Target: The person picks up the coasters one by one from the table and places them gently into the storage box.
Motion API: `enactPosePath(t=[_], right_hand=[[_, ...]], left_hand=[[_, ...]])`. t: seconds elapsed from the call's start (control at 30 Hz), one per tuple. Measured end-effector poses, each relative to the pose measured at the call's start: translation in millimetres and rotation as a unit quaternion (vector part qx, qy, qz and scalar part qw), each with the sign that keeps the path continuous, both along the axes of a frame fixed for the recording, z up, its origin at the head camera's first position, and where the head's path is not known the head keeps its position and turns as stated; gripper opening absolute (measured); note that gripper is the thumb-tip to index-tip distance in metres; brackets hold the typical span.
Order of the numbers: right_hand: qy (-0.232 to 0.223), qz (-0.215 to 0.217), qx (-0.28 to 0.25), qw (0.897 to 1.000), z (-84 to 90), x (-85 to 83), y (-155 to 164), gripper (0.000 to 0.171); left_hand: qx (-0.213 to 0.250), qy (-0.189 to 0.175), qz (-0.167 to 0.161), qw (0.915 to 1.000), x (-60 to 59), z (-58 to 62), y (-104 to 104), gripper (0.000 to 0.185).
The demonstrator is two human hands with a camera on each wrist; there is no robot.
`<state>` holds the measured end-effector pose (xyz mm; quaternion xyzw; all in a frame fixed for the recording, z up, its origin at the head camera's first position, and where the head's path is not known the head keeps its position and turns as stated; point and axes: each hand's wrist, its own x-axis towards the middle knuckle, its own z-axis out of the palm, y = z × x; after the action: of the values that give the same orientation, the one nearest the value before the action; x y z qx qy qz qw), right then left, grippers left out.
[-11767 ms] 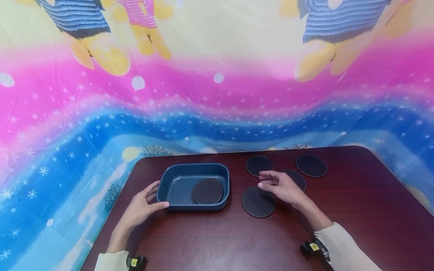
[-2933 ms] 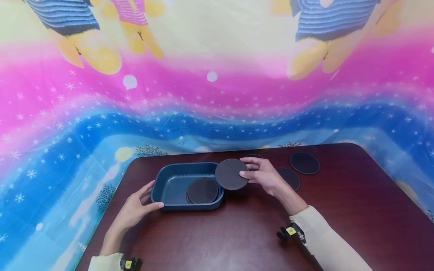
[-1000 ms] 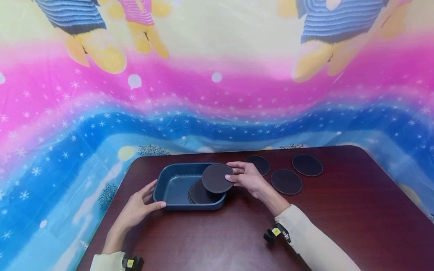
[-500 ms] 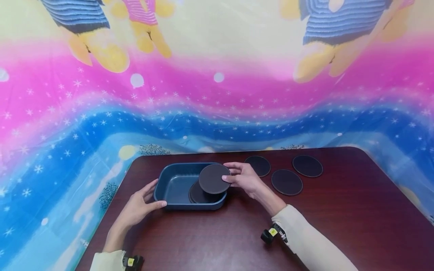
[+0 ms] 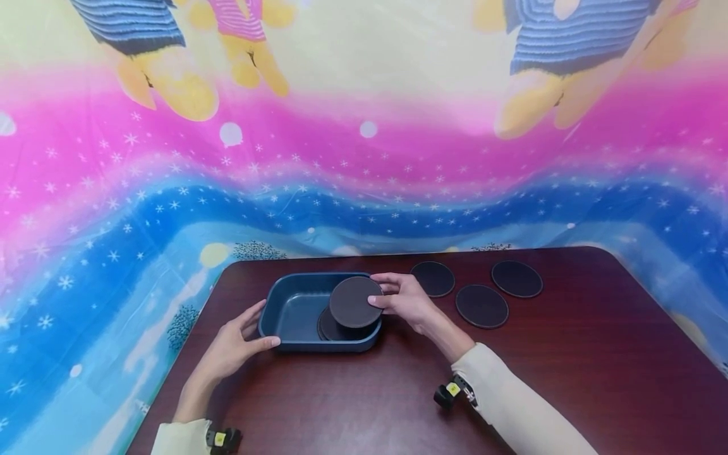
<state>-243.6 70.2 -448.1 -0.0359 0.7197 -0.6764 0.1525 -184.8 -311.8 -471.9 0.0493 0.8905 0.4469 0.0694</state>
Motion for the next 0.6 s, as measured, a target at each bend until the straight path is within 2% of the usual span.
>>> enactPosePath(t=[0.6], right_hand=[[0.018,0.008,0.012,1.000,-3.8,-2.2,-14.3,0.055]], left_hand=[[-0.001,0.001,-0.001,1.0000,-0.1,-0.1,-0.3,0.098]])
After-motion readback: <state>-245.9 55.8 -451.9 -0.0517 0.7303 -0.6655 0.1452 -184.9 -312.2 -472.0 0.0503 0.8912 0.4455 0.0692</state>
